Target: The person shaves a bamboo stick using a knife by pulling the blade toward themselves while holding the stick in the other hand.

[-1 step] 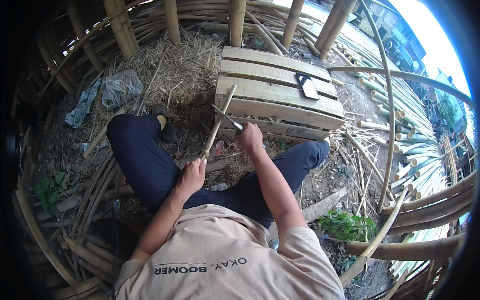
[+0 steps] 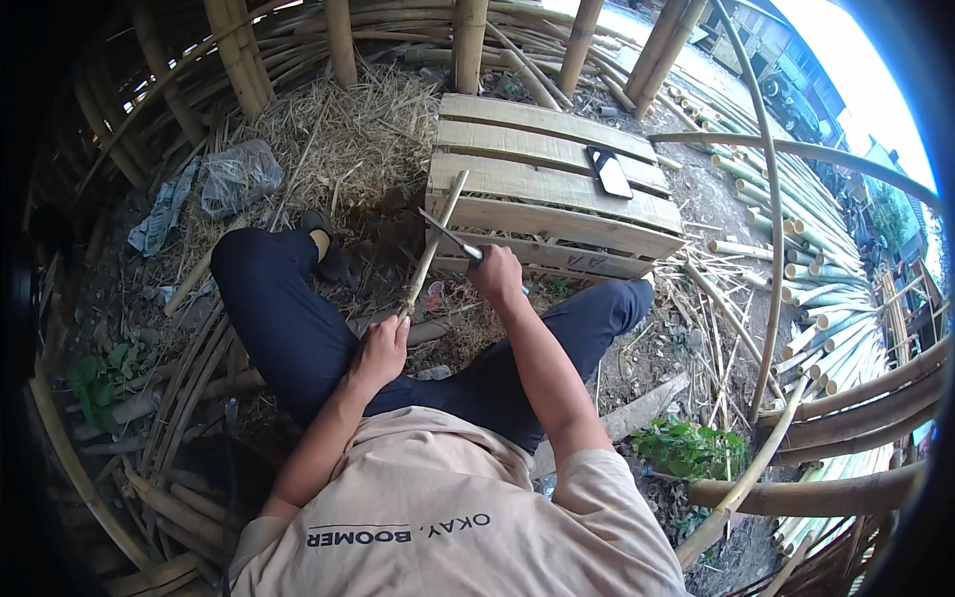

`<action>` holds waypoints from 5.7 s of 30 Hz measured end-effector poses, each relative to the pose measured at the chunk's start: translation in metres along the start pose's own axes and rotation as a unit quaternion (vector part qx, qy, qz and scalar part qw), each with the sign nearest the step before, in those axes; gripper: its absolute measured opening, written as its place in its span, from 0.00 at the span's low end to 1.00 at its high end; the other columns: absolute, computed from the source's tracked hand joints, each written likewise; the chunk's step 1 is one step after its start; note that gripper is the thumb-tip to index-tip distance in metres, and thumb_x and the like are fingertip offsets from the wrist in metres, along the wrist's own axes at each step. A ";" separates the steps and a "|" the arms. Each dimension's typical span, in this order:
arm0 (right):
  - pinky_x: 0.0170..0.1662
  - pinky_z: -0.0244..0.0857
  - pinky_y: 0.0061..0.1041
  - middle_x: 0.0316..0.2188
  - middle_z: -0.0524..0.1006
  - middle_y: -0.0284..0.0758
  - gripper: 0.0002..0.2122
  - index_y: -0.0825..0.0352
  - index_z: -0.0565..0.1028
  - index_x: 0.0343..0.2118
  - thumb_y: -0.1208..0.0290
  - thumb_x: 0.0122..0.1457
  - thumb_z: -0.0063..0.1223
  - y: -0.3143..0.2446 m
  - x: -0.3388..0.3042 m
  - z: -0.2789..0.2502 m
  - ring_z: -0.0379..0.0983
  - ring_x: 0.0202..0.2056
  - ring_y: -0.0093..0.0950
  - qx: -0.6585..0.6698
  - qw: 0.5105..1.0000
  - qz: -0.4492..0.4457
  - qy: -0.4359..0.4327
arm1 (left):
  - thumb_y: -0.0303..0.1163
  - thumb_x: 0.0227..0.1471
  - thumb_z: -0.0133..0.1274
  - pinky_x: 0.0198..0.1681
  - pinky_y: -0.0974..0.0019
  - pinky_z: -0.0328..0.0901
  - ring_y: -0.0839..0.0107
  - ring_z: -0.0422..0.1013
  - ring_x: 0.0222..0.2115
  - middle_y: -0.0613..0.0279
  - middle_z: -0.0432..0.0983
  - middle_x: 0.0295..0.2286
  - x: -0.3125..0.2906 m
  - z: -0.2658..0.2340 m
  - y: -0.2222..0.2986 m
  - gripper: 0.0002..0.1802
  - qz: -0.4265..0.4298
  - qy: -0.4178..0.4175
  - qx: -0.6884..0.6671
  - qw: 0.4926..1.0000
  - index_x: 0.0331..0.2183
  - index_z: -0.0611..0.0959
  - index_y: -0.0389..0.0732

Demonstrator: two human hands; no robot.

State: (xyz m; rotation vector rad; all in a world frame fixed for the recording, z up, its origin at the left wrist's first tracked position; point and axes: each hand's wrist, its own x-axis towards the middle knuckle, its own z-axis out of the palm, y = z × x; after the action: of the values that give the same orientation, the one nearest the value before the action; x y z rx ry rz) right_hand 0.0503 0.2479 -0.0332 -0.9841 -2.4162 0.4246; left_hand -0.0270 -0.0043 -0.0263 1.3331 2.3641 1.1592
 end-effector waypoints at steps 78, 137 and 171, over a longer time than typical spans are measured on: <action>0.33 0.73 0.45 0.23 0.80 0.46 0.05 0.62 0.77 0.29 0.73 0.47 0.55 0.021 0.003 -0.012 0.79 0.27 0.47 -0.118 0.986 -0.116 0.000 | 0.40 0.65 0.43 0.27 0.43 0.69 0.40 0.75 0.26 0.38 0.77 0.22 -0.010 -0.001 0.009 0.21 -0.009 -0.032 0.065 0.997 0.28 0.79 0.35; 0.39 0.72 0.46 0.25 0.79 0.50 0.10 0.67 0.82 0.28 0.64 0.51 0.59 0.002 -0.004 -0.016 0.77 0.31 0.52 0.019 0.997 -0.053 -0.045 | 0.41 0.68 0.40 0.21 0.55 0.65 0.57 0.73 0.15 0.51 0.71 0.12 -0.005 0.016 -0.028 0.27 0.056 -0.024 -0.050 0.997 0.20 0.72 0.36; 0.39 0.72 0.48 0.25 0.79 0.50 0.10 0.63 0.82 0.36 0.66 0.52 0.57 0.000 -0.011 -0.018 0.77 0.31 0.51 -0.012 0.998 -0.049 -0.021 | 0.40 0.67 0.42 0.26 0.42 0.62 0.37 0.72 0.25 0.38 0.73 0.20 -0.005 0.007 -0.019 0.23 -0.002 -0.074 -0.101 0.992 0.24 0.75 0.33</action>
State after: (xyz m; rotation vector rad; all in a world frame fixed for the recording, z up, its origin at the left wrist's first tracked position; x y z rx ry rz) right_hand 0.0671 0.2413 -0.0215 -0.8689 -2.5004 0.3866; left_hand -0.0328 -0.0096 -0.0453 1.2981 2.0835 1.2166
